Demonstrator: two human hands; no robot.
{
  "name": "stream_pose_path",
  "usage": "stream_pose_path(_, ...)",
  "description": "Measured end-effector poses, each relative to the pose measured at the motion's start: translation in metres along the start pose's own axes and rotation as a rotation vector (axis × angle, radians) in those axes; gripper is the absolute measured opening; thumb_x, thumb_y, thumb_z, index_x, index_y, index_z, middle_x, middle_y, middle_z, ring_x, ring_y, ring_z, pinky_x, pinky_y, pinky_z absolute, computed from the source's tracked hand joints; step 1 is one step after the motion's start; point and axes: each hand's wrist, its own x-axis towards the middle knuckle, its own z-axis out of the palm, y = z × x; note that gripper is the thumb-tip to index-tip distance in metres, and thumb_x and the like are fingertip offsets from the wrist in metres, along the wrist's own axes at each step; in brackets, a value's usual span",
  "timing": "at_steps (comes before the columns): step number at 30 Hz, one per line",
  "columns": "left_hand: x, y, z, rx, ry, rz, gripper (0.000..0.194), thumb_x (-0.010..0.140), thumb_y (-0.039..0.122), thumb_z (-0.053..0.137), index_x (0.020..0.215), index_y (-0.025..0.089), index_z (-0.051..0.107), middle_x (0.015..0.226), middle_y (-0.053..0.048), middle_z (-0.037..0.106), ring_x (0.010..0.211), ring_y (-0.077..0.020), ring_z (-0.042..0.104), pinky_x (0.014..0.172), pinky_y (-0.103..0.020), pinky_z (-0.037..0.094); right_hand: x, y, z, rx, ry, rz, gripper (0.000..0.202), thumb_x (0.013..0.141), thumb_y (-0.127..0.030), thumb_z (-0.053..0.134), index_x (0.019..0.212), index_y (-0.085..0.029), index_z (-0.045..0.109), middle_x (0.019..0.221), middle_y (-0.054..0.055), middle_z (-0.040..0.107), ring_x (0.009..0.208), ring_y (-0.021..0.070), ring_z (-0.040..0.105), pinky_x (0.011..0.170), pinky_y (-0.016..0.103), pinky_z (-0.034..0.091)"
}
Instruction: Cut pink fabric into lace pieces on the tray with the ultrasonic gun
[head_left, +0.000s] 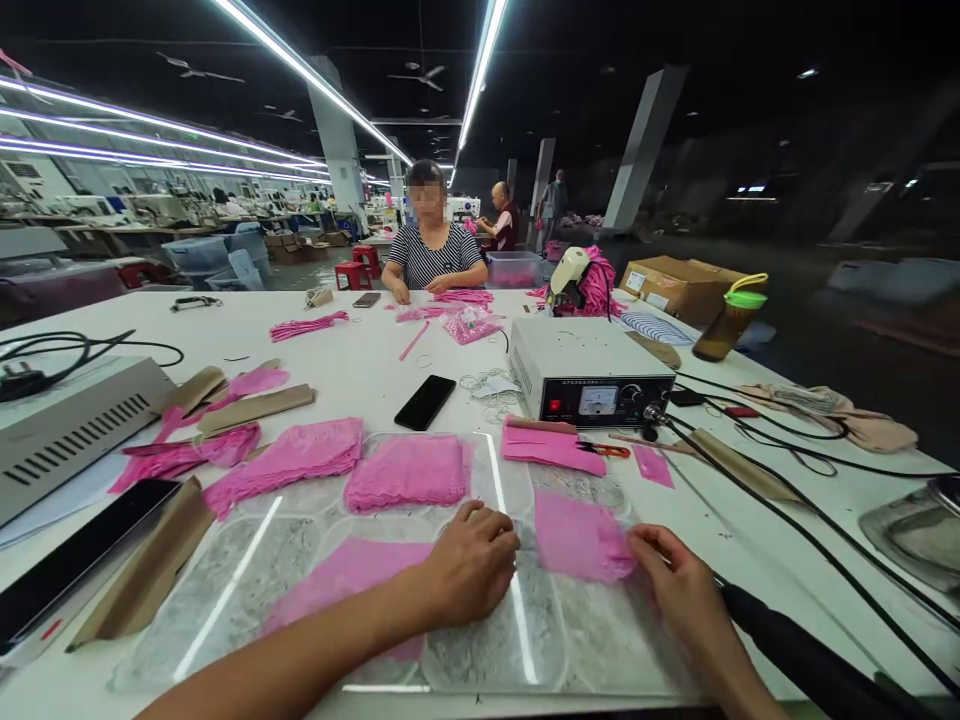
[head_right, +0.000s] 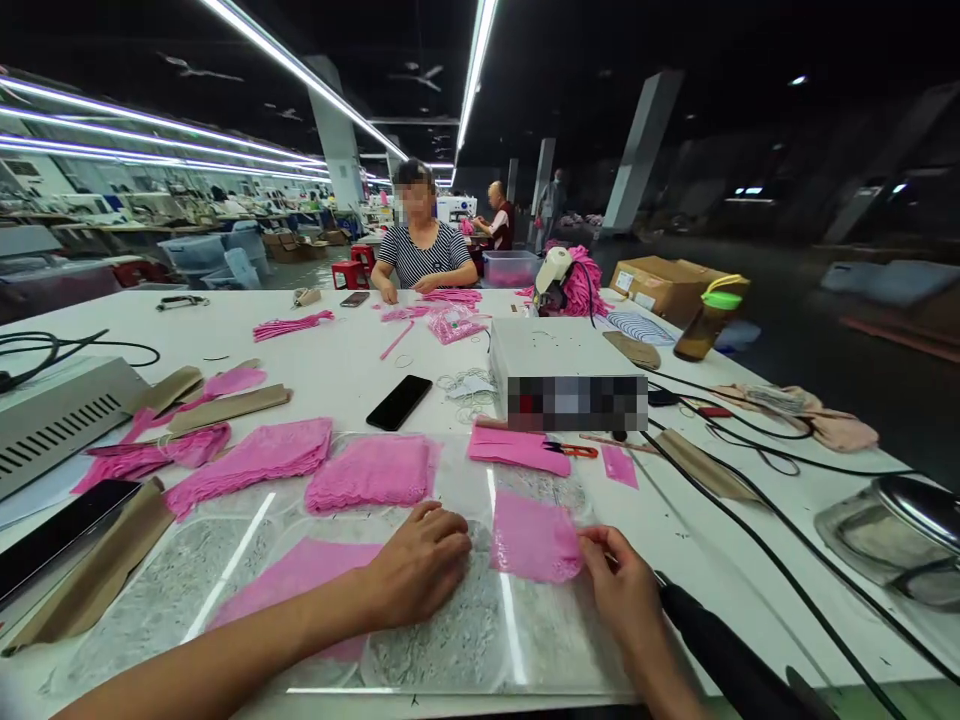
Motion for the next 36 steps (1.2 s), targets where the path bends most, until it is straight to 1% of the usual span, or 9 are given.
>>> stream_pose_path(5, 0.018, 0.001, 0.005, -0.050, -0.047, 0.161, 0.041, 0.089, 0.026, 0.056, 0.130, 0.022, 0.051, 0.145, -0.010, 0.046, 0.134, -0.0288, 0.040, 0.110, -0.048, 0.030, -0.004, 0.010, -0.012, -0.114, 0.091, -0.017, 0.044, 0.068, -0.057, 0.060, 0.093, -0.021, 0.058, 0.066, -0.002, 0.053, 0.052, 0.0149, 0.052, 0.052, 0.028, 0.046)
stream_pose_path(7, 0.027, 0.002, 0.009, -0.062, -0.092, 0.236, 0.040, 0.093, 0.027, 0.051, 0.133, 0.026, 0.049, 0.147, -0.007, 0.044, 0.139, -0.0280, 0.034, 0.114, -0.050, 0.024, -0.003, 0.011, -0.009, -0.193, 0.138, -0.118, 0.044, 0.071, -0.057, 0.058, 0.097, -0.021, 0.057, 0.070, -0.001, 0.053, 0.054, 0.0152, 0.052, 0.053, 0.029, 0.046)
stream_pose_path(10, 0.033, 0.005, 0.012, -0.069, -0.125, 0.302, 0.035, 0.098, 0.028, 0.044, 0.132, 0.027, 0.051, 0.142, -0.005, 0.050, 0.136, -0.0261, 0.039, 0.115, -0.050, 0.021, -0.003, 0.017, -0.006, -0.393, 0.124, -0.328, 0.037, 0.076, -0.049, 0.055, 0.101, -0.022, 0.060, 0.080, 0.003, 0.057, 0.062, 0.0173, 0.056, 0.058, 0.031, 0.047)
stream_pose_path(13, 0.023, 0.007, 0.006, -0.047, -0.126, 0.300, 0.032, 0.099, 0.029, 0.042, 0.130, 0.027, 0.053, 0.139, -0.006, 0.053, 0.132, -0.0261, 0.044, 0.114, -0.050, 0.023, -0.004, 0.025, -0.008, -0.560, 0.025, -0.413, 0.024, 0.084, -0.040, 0.047, 0.092, -0.023, 0.063, 0.084, 0.005, 0.060, 0.062, 0.0179, 0.059, 0.056, 0.031, 0.045)
stream_pose_path(16, 0.004, 0.008, -0.007, -0.033, -0.119, 0.285, 0.031, 0.098, 0.025, 0.043, 0.127, 0.028, 0.054, 0.135, -0.006, 0.057, 0.127, -0.0249, 0.048, 0.112, -0.048, 0.025, -0.004, 0.029, -0.012, -0.547, 0.022, -0.398, 0.025, 0.087, -0.036, 0.041, 0.084, -0.022, 0.061, 0.081, 0.007, 0.061, 0.064, 0.0184, 0.061, 0.057, 0.031, 0.046)
stream_pose_path(20, -0.018, 0.010, -0.024, -0.029, -0.134, 0.259, 0.029, 0.097, 0.024, 0.044, 0.121, 0.030, 0.057, 0.131, -0.005, 0.060, 0.122, -0.0242, 0.052, 0.111, -0.046, 0.025, -0.006, 0.024, -0.011, -0.499, 0.064, -0.368, 0.026, 0.084, -0.039, 0.044, 0.095, -0.023, 0.061, 0.086, 0.006, 0.063, 0.066, 0.0189, 0.063, 0.055, 0.031, 0.048)
stream_pose_path(26, -0.033, 0.008, -0.035, -0.029, -0.170, 0.251, 0.024, 0.096, 0.026, 0.046, 0.116, 0.028, 0.059, 0.128, -0.005, 0.060, 0.117, -0.0228, 0.054, 0.110, -0.044, 0.025, -0.011, 0.020, -0.004, -0.517, -0.129, -0.506, 0.021, 0.085, -0.032, 0.042, 0.087, -0.027, 0.063, 0.083, 0.003, 0.065, 0.057, 0.0165, 0.062, 0.049, 0.029, 0.044)
stream_pose_path(31, 0.009, -0.018, -0.036, -0.032, -0.069, 0.049, 0.022, 0.093, 0.018, 0.048, 0.102, 0.021, 0.068, 0.108, -0.007, 0.067, 0.098, -0.0193, 0.063, 0.092, -0.033, 0.046, 0.017, 0.005, 0.012, -0.454, -0.074, -0.501, 0.026, 0.088, -0.034, 0.040, 0.087, -0.025, 0.065, 0.090, 0.006, 0.066, 0.057, 0.0151, 0.058, 0.053, 0.029, 0.045)
stream_pose_path(36, 0.085, -0.056, -0.027, 0.015, 0.011, -0.119, 0.020, 0.089, 0.023, 0.062, 0.107, 0.016, 0.065, 0.118, -0.011, 0.061, 0.108, -0.0251, 0.058, 0.096, -0.041, 0.047, 0.058, -0.021, 0.049, -0.469, -0.140, -0.529, 0.024, 0.083, -0.026, 0.046, 0.093, -0.024, 0.068, 0.095, 0.005, 0.066, 0.078, 0.0196, 0.062, 0.067, 0.031, 0.048)
